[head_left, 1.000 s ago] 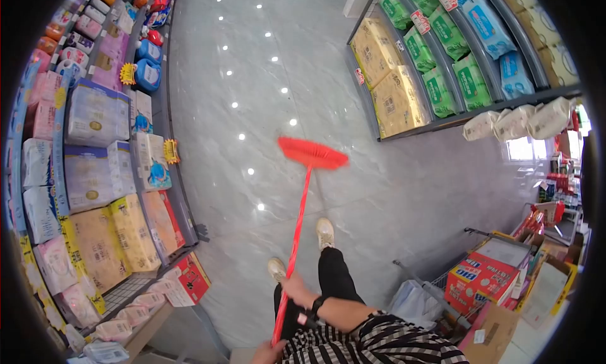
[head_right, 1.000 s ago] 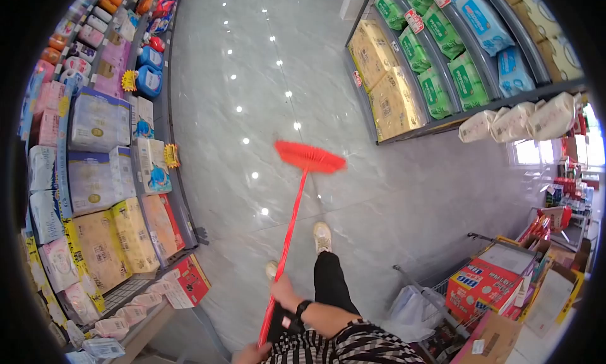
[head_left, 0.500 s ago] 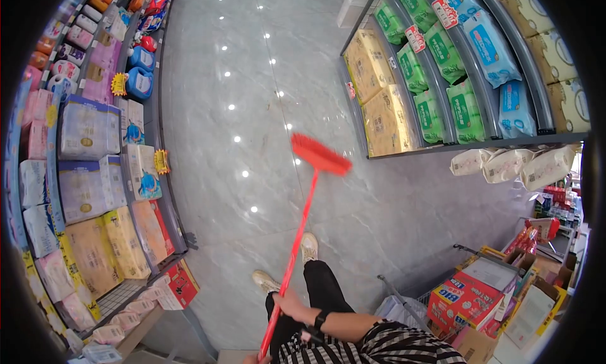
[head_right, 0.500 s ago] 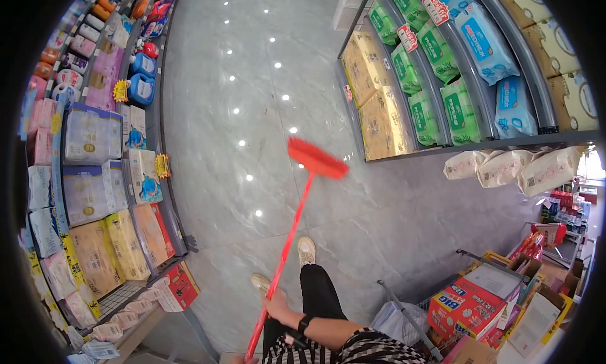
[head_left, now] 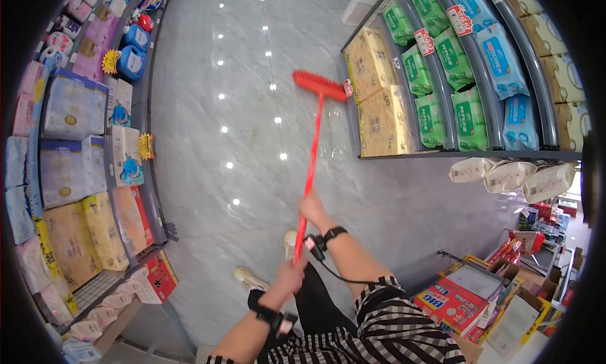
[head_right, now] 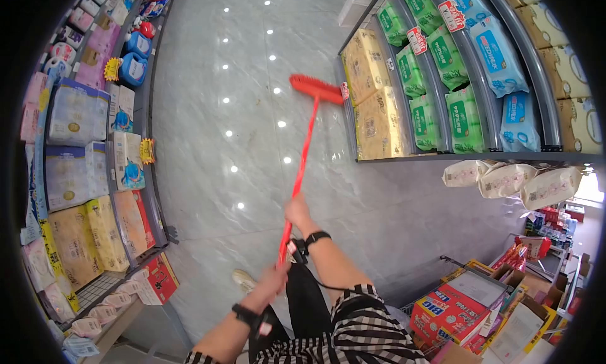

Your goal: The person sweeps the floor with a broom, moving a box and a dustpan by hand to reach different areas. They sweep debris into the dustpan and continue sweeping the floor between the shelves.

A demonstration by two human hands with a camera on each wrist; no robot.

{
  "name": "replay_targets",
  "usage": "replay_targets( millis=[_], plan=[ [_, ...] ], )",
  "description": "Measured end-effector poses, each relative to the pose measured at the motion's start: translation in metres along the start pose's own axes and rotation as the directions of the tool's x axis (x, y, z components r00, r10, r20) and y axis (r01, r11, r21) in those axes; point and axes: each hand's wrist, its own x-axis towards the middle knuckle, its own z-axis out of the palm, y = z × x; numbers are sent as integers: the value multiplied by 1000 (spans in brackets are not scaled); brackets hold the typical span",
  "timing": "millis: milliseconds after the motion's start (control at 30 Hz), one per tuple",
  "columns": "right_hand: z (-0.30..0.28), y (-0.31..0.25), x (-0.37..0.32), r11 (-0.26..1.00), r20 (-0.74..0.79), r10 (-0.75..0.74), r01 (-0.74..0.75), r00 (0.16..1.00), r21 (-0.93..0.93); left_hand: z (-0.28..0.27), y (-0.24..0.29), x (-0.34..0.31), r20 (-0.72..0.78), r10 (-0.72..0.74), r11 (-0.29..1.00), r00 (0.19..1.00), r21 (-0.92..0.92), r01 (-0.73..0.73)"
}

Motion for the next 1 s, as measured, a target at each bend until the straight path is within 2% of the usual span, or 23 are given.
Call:
replay_targets(
  millis=[67,133,167,200,233,267,300,367,400,433,467,500,533,567,667,700,800,867,900,967,1000],
  plan=[
    [-7,-28,-3,999,-21,-43,42,999,-27,4,17,5,-13,40,999,999,-16,-40],
    [-14,-90,-33,994,93,104,-106,990,21,-7,28,-9,42,91,996,995,-22,-90],
    [-1,-87,-44,995,123,97,-100,988,20,-19,20,-26,24,59,998,998,-4,-59],
    [17,-77,-68,998,107,-20,14,994,54,-37,0,-46,-6,25,1000,1000,8,-25],
    [37,-68,-92,987,95,-136,127,986,96,-59,-28,-67,-52,-12,993,999,113,18],
    [53,-72,-118,975,217,-35,-14,975,223,-83,-71,-87,-114,110,954,987,290,-73],
    [66,-74,-146,932,352,57,-176,934,316,-100,-94,-125,-198,40,902,979,429,50],
    [100,-57,-199,857,551,208,-422,808,296,-137,-169,-198,-184,15,861,983,502,81],
    [122,-29,-234,890,630,183,-400,754,220,-139,-173,-241,-262,-18,829,965,535,161],
    [140,-2,-273,919,697,167,-366,697,146,-144,-203,-281,-244,-34,942,969,317,113],
    [146,8,-313,940,715,186,-333,674,69,-134,-185,-316,-200,-324,937,925,68,343],
    [148,10,-342,957,731,203,-291,651,-7,-131,-199,-342,-192,-442,872,876,136,470],
    [146,6,-360,867,803,328,-496,497,-48,-132,-199,-342,-200,-448,873,872,114,475],
    [146,4,-379,728,854,423,-675,303,-122,-134,-198,-342,-197,-463,864,864,117,490],
    [164,26,-389,702,847,502,-655,176,-280,-144,-193,-336,-188,-497,844,847,120,522],
    [175,38,-383,705,806,548,-641,222,-303,-148,-192,-332,-173,-497,844,850,131,520],
    [184,31,-330,777,782,508,-585,362,-235,-157,-195,-313,-112,-496,843,861,177,508],
    [193,10,-291,841,754,448,-511,481,-174,-168,-259,-274,-264,-299,874,917,310,374],
    [197,-5,-279,869,729,413,-476,545,-136,-177,-255,-266,-254,-296,880,921,301,366],
    [205,-33,-271,868,732,368,-493,574,-50,-191,-238,-251,-253,-241,936,937,194,293],
    [208,-39,-278,883,733,359,-465,577,-67,-193,-258,-253,-288,-119,955,950,230,189]
  ],
)
